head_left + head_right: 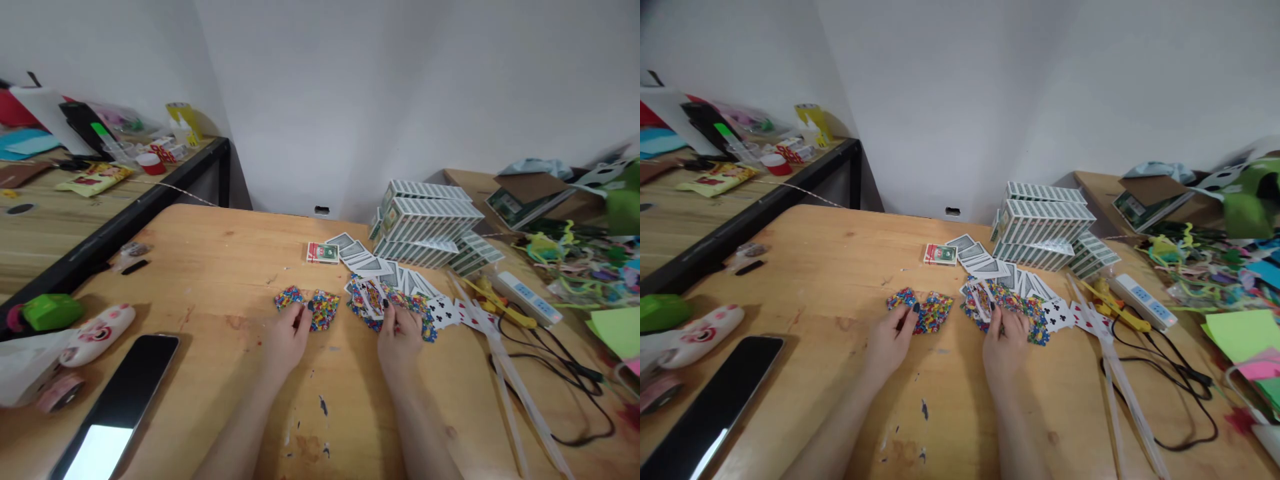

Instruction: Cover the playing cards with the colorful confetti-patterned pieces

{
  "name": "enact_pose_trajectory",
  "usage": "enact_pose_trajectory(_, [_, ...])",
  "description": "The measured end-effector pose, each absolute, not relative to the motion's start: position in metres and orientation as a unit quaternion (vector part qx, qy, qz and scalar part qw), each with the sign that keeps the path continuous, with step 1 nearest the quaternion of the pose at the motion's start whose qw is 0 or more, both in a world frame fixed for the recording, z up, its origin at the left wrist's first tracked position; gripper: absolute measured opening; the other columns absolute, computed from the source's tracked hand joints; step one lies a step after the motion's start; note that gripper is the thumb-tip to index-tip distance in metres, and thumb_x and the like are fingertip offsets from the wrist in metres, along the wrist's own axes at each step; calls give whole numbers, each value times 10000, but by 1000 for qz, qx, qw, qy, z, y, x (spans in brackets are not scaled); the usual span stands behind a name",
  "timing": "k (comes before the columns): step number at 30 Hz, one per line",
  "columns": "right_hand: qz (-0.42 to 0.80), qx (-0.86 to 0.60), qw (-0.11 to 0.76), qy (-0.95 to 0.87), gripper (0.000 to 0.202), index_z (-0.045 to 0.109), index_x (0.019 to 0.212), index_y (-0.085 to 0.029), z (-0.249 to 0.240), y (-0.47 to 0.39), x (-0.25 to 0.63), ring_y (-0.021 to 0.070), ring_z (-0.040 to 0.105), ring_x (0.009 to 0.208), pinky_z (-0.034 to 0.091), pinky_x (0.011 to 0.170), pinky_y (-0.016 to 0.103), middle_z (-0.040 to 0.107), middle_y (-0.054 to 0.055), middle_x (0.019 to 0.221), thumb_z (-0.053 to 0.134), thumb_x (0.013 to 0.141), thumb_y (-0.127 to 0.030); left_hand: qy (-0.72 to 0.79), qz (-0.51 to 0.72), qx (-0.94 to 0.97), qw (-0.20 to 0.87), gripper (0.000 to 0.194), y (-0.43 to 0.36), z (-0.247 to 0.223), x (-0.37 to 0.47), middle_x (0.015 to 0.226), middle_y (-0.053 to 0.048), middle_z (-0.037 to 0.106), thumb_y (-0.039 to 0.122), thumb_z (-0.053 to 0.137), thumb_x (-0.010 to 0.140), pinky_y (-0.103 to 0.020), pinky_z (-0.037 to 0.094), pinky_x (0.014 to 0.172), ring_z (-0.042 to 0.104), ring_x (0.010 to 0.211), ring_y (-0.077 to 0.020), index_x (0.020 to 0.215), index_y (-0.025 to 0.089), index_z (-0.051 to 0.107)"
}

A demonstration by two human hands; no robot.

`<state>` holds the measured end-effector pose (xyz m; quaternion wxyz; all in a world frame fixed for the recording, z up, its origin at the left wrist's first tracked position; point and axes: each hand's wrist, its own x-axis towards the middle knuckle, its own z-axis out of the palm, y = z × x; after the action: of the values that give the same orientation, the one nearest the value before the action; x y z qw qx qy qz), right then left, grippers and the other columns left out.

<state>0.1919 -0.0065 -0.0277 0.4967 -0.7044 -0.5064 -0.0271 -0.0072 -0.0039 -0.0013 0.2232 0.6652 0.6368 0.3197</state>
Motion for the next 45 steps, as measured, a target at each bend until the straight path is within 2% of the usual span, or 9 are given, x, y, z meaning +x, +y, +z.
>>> enact_pose_trajectory(6, [279, -657, 545, -441, 320, 614, 820, -140, -23, -10, 169, 138, 470, 440, 392, 440, 249, 532, -11, 492, 475, 783, -425, 583, 357, 675, 279, 217, -5, -1, -2, 747, -34, 584, 312, 401, 829, -245, 400, 621, 531, 679, -144, 801, 177, 569])
enact_pose_trajectory(10, [422, -568, 512, -487, 282, 625, 804, -155, -21, -15, 153, 127, 474, 395, 402, 410, 246, 539, -21, 475, 503, 771, -407, 544, 391, 627, 397, 224, -4, -5, 3, 828, -44, 602, 326, 468, 794, -231, 431, 592, 542, 672, -135, 913, 173, 580])
enact_pose_trajectory(15, [187, -590, 489, -615, 174, 649, 817, -191, -24, -14, 161, 189, 582, 724, 473, 679, 335, 648, 54, 758, 512, 784, -292, 557, 450, 520, 466, 191, -1, -13, 6, 744, -32, 620, 321, 534, 744, -222, 452, 561, 558, 630, -128, 816, 147, 565])
enact_pose_trajectory(18, [52, -601, 460, -652, 203, 629, 930, -209, -30, -5, 175, 226, 531, 972, 409, 870, 424, 644, 69, 938, 497, 780, -243, 558, 481, 461, 494, 298, 2, -14, 5, 798, -36, 641, 277, 554, 729, -198, 439, 470, 563, 558, -112, 996, 162, 486])
enact_pose_trajectory(21, [16, -635, 402, -659, 391, 523, 1144, -171, -40, 2, 183, 258, 431, 1134, 376, 924, 463, 559, 107, 1151, 503, 765, -262, 546, 486, 433, 527, 446, 3, -13, 4, 826, -38, 657, 248, 535, 740, -194, 435, 425, 585, 537, -119, 1156, 194, 381])
enact_pose_trajectory(28, [-4, -648, 382, -659, 301, 595, 1046, -147, -47, 3, 184, 247, 504, 1067, 398, 914, 439, 612, 123, 1073, 434, 823, -269, 534, 498, 447, 516, 364, 3, -21, 3, 875, -47, 650, 245, 521, 756, -246, 492, 610, 617, 694, -141, 1111, 189, 463])
enact_pose_trajectory(35, [-68, -657, 521, -541, 252, 621, 939, -121, -31, -8, 180, 218, 580, 889, 446, 814, 368, 652, 132, 888, 440, 831, -260, 548, 517, 395, 526, 285, 5, -12, 2, 766, -14, 632, 248, 596, 670, -178, 416, 438, 554, 543, -105, 942, 169, 570])
enact_pose_trajectory(40, [245, -646, 597, -409, 286, 586, 888, -129, -25, -12, 164, 145, 539, 494, 455, 500, 269, 568, 10, 542, 463, 810, -376, 493, 567, 312, 581, 336, 4, -8, 4, 780, -9, 608, 247, 657, 620, -204, 468, 481, 587, 613, -128, 915, 176, 513])
enact_pose_trajectory(45, [498, -515, 597, -361, 292, 570, 906, -148, -20, -13, 145, 146, 567, 491, 468, 495, 268, 606, 1, 555, 575, 735, -384, 480, 594, 297, 574, 524, 4, -7, 4, 1017, -76, 591, 263, 684, 611, -266, 504, 645, 598, 845, -184, 1088, 190, 482])
